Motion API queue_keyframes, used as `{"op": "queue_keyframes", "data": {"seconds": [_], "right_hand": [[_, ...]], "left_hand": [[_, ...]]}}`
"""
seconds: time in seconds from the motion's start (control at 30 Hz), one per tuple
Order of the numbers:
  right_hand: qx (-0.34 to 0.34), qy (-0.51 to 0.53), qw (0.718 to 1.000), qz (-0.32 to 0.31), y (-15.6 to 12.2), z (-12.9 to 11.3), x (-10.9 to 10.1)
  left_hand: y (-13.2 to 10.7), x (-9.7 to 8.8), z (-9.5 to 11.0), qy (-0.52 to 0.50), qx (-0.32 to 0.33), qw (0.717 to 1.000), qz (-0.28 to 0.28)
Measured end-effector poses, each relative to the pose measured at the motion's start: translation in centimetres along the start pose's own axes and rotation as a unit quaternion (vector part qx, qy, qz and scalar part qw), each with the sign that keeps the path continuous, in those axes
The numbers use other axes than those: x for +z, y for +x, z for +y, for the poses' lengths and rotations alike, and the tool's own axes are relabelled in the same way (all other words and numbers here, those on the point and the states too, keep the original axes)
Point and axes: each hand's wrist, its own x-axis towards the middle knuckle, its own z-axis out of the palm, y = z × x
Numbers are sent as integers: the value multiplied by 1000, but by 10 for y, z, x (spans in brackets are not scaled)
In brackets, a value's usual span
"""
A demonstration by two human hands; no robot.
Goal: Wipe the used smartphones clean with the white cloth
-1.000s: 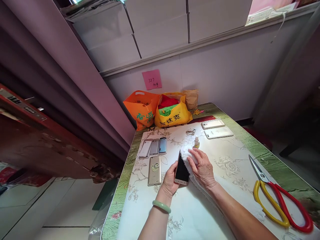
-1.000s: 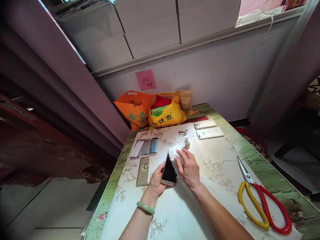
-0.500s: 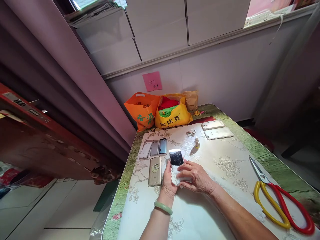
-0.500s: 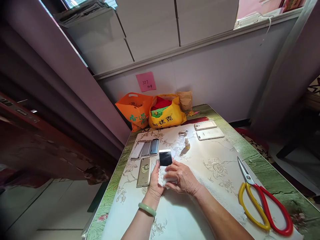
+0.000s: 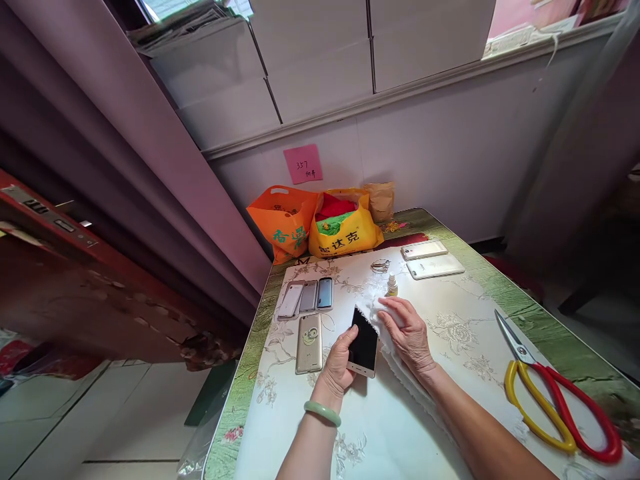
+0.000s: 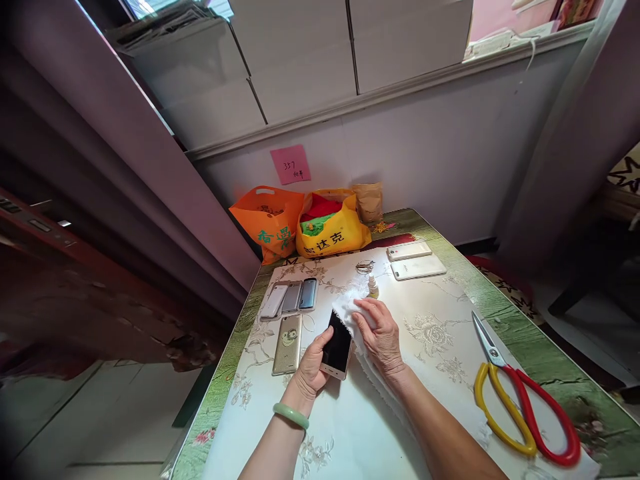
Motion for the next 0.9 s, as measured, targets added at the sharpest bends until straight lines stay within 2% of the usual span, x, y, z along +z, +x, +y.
{"op": "queue_keyframes", "data": {"seconds": [0.13,0.33,0.43,0.53,0.67,0.9], "right_hand": [[1,8,1000,-5,0,0,0],[-88,53,982,-159,-5,-12,0],[-129,75,965,-214,-2,-16,-4],[-135,92,957,-238,0,-18,-6],[-87,106,969,-204,-2,-16,-2],[16,30,999,-20,-1,-1,1]], "left_hand": [[0,1,3,24,-11,1000,-16],[9,-1,-1,-87,55,993,56],[10,0,0,-102,58,992,44],[11,1,3,-86,48,995,24],[10,-2,5,-74,43,996,22],[1,-1,4,29,2,999,-40]]}}
